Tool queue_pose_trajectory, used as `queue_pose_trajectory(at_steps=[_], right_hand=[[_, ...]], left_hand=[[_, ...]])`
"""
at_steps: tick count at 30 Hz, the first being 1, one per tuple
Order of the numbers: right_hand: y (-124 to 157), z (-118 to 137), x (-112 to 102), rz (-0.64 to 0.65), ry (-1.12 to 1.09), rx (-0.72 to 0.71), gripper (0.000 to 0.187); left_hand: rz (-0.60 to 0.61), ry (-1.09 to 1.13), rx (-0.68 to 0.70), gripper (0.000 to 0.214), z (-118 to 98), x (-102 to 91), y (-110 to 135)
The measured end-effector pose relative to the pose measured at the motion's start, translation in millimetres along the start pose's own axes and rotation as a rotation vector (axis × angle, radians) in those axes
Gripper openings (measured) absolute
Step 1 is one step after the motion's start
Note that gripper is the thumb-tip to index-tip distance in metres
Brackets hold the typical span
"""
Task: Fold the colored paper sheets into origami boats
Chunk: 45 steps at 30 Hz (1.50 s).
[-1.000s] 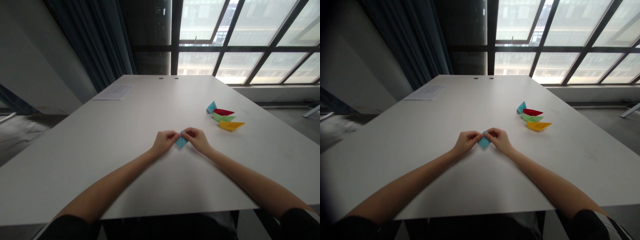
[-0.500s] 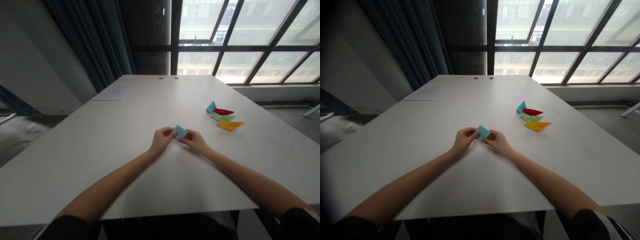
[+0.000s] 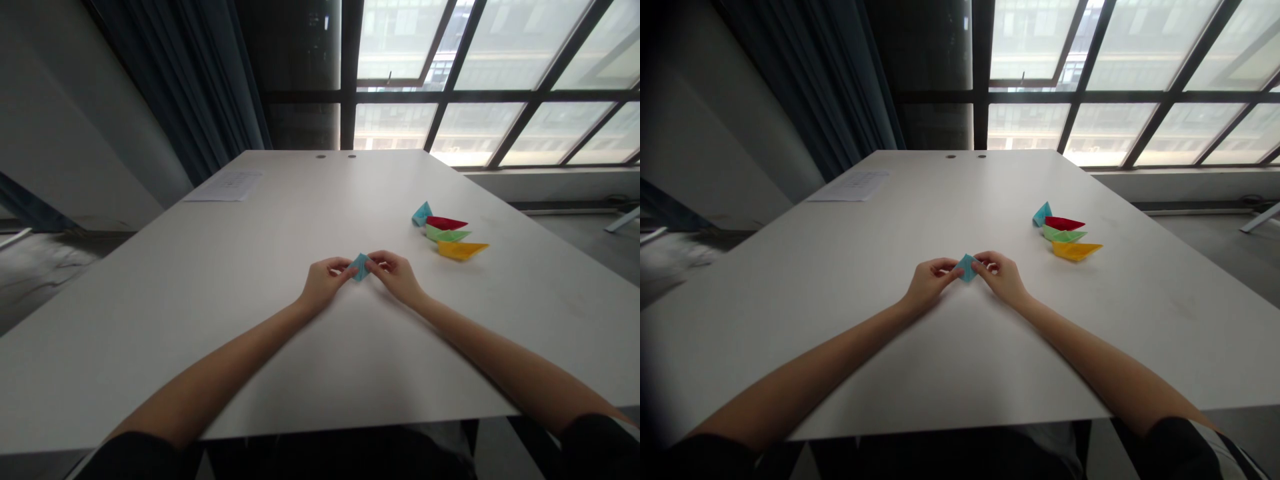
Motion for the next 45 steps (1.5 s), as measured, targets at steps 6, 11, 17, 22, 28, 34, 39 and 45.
queue_pose_trajectory(at_steps=[6,11,17,22,28,34,39,45], right_hand=[[5,14,-2,-0.019,0.180,-0.104,0.021],[4,17,-6,-0.052,0.218,-0.120,0.021],[-4,0,-11,-0.048,0.124,-0.056,0.022],[-9,-10,-8,0.118,-0.028,-0.037,0.022],[-8,-9,-8,0.197,0.000,-0.069,0.019],[-4,-3,-6,0.282,0.144,-0.163,0.014],[-1,6,-7,0.296,0.255,-0.259,0.011],[1,7,-8,0.244,0.335,-0.246,0.007]], left_hand=[[-0.048,-0.114,0.118,0.026,-8,-3.9,-2],[-0.044,-0.151,0.172,0.024,-10,-3.8,-3],[-0.115,-0.142,0.135,0.024,-1,-9.5,-4],[-0.125,-0.117,0.070,0.026,9,-13.3,-5],[-0.026,-0.222,0.141,0.023,1,-11.8,-5],[0.165,-0.431,0.317,0.022,-10,-6.3,-2],[0.281,-0.590,0.415,0.021,-11,-5.6,0],[0.251,-0.650,0.422,0.017,-10,-7.5,2]])
Point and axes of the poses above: each hand's wrist, its own y-axis away from the middle knuckle, its own x-axis out of the palm, z = x × y, the point moved 5 cm from there along -y, towards the middle knuckle, and after that the axes turned 10 degrees about x, right-handed, at the moved point
